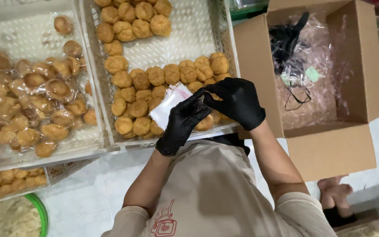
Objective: Packaging individual pastries into small plastic bags from a tray.
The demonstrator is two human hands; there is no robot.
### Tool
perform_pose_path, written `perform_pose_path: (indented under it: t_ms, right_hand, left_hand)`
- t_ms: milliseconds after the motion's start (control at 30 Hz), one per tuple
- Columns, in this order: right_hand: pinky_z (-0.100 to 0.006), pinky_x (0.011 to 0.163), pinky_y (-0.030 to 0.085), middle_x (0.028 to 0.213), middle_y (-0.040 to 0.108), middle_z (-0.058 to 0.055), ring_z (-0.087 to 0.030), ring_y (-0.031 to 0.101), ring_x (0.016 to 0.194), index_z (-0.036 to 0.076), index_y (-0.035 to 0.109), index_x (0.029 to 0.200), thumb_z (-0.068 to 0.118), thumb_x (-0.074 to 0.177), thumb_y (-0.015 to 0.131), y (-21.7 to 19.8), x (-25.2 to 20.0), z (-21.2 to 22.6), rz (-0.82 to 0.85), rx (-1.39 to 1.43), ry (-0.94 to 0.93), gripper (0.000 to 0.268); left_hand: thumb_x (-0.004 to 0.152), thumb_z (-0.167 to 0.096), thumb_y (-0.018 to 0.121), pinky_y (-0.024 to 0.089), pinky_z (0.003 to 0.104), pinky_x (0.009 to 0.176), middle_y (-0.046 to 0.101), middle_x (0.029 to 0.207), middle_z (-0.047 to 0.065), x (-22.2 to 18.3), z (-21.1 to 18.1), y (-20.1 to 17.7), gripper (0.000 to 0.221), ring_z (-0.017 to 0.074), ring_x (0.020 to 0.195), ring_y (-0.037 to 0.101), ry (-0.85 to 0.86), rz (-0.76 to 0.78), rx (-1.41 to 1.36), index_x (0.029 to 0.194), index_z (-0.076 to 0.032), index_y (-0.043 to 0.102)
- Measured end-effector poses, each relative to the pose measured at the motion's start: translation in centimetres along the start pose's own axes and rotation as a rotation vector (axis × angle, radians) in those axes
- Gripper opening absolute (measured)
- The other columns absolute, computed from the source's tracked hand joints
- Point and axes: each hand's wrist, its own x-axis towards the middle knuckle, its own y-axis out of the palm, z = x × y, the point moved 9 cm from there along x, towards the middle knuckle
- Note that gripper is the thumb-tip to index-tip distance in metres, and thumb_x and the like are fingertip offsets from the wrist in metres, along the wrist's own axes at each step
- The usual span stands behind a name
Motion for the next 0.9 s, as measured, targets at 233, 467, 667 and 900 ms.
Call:
perform_pose_path:
  t_ms: [233,467,667,900]
  right_hand:
    - [-0.035,0.058,0.055,0.066,0.068,-0.005,-0.026,0.067,0.061,0.010,0.079,0.088,0.022,0.081,0.093,-1.1,-2.4,-1.0,-0.084,-0.117,0.046,0.020]
    - [-0.036,0.060,0.057,0.065,0.068,-0.010,-0.027,0.069,0.064,0.008,0.082,0.092,0.013,0.082,0.092,-4.0,-2.6,0.0,-0.110,-0.038,0.130,0.015]
    - [-0.031,0.058,0.055,0.058,0.064,0.000,-0.021,0.066,0.056,0.014,0.076,0.079,0.018,0.077,0.095,-2.5,-5.5,-2.1,-0.174,-0.194,0.088,0.019]
    - [-0.036,0.049,0.052,0.071,0.063,-0.029,-0.036,0.066,0.055,-0.004,0.061,0.083,0.003,0.086,0.070,-8.9,-14.2,-15.9,-0.865,0.783,0.555,0.012]
  left_hand:
    - [0.076,0.011,0.087,0.062,0.041,0.092,0.075,0.115,0.022,-0.2,1.9,1.5,0.059,0.0226,0.110,0.068,-0.049,0.029,0.296,0.131,0.000,0.068]
    - [0.090,0.003,0.079,0.058,0.043,0.100,0.076,0.117,0.020,0.1,1.3,3.7,0.041,0.0238,0.115,0.069,-0.057,0.099,0.293,0.130,0.000,0.069]
    - [0.092,0.000,0.078,0.054,0.047,0.105,0.073,0.122,0.023,-0.4,2.1,5.2,0.040,0.0268,0.121,0.065,-0.122,0.131,0.284,0.131,-0.001,0.069]
    - [0.096,-0.002,0.073,0.054,0.045,0.108,0.073,0.123,0.020,-0.2,1.3,4.5,0.036,0.0225,0.117,0.067,-0.180,0.001,0.086,0.132,0.001,0.067]
